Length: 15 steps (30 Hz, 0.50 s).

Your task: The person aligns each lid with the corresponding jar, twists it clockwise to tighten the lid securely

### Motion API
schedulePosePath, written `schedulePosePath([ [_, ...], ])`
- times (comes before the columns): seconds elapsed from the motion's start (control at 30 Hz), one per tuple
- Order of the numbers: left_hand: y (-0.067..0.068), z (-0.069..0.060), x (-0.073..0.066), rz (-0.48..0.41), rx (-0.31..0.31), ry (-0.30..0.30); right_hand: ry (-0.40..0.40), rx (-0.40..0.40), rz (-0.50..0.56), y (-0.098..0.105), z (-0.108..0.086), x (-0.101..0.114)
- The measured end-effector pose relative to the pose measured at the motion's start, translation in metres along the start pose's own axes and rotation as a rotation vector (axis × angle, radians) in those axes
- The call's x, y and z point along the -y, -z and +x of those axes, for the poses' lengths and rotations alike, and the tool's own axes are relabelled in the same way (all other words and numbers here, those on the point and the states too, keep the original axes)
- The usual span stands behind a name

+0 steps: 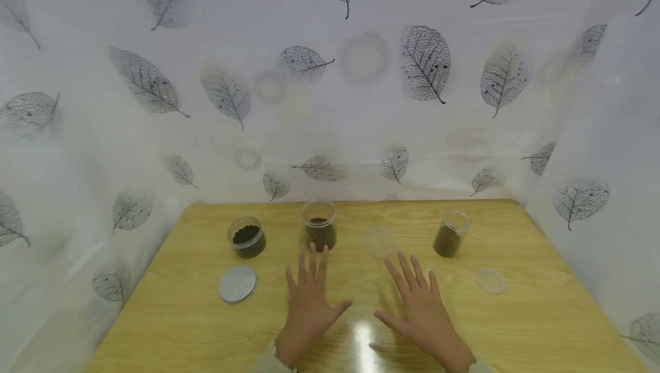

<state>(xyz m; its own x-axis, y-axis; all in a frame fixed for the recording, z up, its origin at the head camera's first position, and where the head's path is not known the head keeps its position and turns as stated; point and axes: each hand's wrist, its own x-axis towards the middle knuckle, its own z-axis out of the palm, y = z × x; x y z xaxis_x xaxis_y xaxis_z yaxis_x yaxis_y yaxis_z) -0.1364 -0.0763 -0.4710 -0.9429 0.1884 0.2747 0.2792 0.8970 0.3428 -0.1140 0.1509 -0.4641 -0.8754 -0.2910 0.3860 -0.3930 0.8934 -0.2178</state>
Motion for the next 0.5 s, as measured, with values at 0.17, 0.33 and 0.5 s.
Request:
schedulePosePath([
  [0.17, 0.009, 0.012, 0.008, -0.107, -0.045, 0.054, 0.021, -0.009, -0.038, 0.0, 0.001, -0.003],
  [0.33, 0.019, 0.034, 0.024, -0.259, -0.092, 0.067, 0.064, -0.021, -0.089, 0.001, 0.005, -0.012],
  [0.5, 0.024, 0.062, 0.045, -0.379, -0.096, 0.049, 0.086, -0.01, -0.096, 0.002, 0.013, -0.022],
])
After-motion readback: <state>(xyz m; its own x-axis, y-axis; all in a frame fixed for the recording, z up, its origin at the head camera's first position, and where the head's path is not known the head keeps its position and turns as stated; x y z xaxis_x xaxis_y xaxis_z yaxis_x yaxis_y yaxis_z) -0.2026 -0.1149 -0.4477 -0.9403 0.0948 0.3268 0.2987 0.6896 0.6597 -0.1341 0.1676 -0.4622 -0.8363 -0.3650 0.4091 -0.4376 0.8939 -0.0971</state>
